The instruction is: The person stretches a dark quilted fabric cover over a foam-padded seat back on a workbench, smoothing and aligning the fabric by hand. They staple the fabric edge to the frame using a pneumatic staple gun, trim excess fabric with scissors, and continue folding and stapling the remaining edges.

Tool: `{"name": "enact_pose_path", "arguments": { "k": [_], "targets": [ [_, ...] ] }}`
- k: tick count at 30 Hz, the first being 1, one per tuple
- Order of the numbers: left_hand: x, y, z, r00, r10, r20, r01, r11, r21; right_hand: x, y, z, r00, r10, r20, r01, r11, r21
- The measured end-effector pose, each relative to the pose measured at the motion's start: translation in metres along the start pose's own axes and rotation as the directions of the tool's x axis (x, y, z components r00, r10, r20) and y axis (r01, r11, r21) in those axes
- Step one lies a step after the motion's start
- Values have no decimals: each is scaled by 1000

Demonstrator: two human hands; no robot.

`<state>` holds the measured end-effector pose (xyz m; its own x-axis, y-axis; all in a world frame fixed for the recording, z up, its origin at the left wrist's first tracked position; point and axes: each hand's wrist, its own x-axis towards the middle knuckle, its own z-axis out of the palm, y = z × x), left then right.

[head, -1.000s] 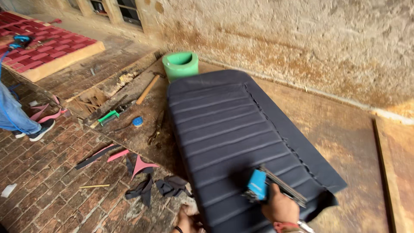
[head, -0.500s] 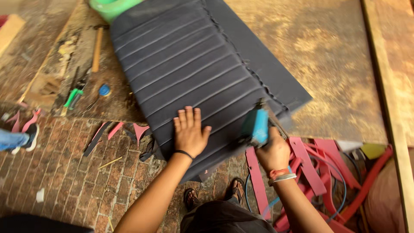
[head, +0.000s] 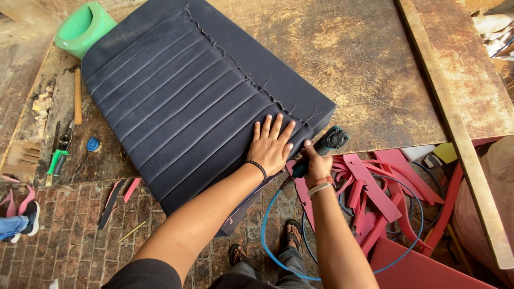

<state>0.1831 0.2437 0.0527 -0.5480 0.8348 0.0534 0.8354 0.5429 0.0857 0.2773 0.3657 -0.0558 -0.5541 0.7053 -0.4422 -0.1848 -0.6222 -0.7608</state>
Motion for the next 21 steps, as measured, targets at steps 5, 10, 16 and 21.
{"name": "enact_pose_path", "arguments": {
  "k": [5,10,16,21],
  "targets": [
    [2,7,-14,997,19,76,-23,998,53,-4,6,8,1000,-19,12,15,966,256],
    [9,25,-14,952,22,304,-76,983,169,0,7,7,994,-42,-98,51,995,87],
    [7,33,-5,973,-40,226,-19,967,254,-8,23,1,970,-143,-196,135,989,-55],
    [0,27,-8,952,-71,296,-37,938,345,-64,35,-34,971,162,-178,-131,976,176]
  ]
}}
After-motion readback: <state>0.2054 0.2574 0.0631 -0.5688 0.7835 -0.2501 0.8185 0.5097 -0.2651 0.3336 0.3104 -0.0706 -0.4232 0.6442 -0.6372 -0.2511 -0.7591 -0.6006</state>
